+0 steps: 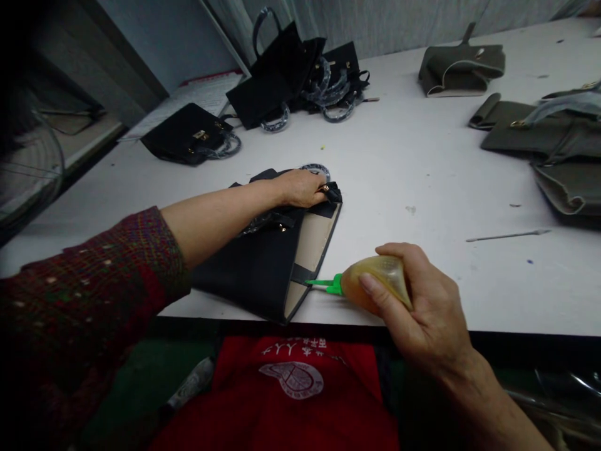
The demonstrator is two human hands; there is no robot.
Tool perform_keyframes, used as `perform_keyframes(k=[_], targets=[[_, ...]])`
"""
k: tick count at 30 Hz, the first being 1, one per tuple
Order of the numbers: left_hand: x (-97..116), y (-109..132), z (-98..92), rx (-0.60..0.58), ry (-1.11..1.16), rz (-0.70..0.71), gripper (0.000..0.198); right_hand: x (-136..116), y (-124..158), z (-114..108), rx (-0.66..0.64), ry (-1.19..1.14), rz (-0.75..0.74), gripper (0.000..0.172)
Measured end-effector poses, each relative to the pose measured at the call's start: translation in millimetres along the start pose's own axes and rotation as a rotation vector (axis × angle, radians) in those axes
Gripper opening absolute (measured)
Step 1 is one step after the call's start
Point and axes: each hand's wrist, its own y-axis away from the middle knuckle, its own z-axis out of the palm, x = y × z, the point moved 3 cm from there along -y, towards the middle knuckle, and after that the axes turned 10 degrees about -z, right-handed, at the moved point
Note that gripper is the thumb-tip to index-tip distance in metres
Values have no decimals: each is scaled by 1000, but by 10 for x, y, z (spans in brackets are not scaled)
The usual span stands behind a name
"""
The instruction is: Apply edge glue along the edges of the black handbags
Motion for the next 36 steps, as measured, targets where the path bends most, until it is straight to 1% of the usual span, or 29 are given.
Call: perform_keyframes(k=[3,8,12,16,20,22,25,29,30,34,36], targets=[[1,-4,6,13,7,5,50,-28,-3,-3,-53,-5,6,32],[0,-4,11,22,13,7,49,-65,3,-13,-24,-19,34,32],[3,7,4,13,11,-10,49,-70,-3,-5,-72,-82,55,29],[20,16,-4,3,-3,-11,49,-61,-18,-33,-12,-51,78,31],[36,25,-11,1,-30,-8,50,-71,-3,-10,-94,-169,111,29],[37,25,-12,2,-45,-10,51,-73,17,-14,-94,-188,124,28],[35,16,-4,-3,-54,-19,51,-72,40,-33,-54,-160,111,27],[45,-4,6,11,-76,-26,49,-83,72,-6,-109,-231,94,23],[50,-6,7,14,-82,-30,49,-89,79,-2,-105,-227,82,23],[62,5,3,3,-87,-46,48,-133,94,-20,-21,-112,2,23],[66,16,-2,-4,-86,-47,49,-161,93,-24,-44,-108,-21,22]])
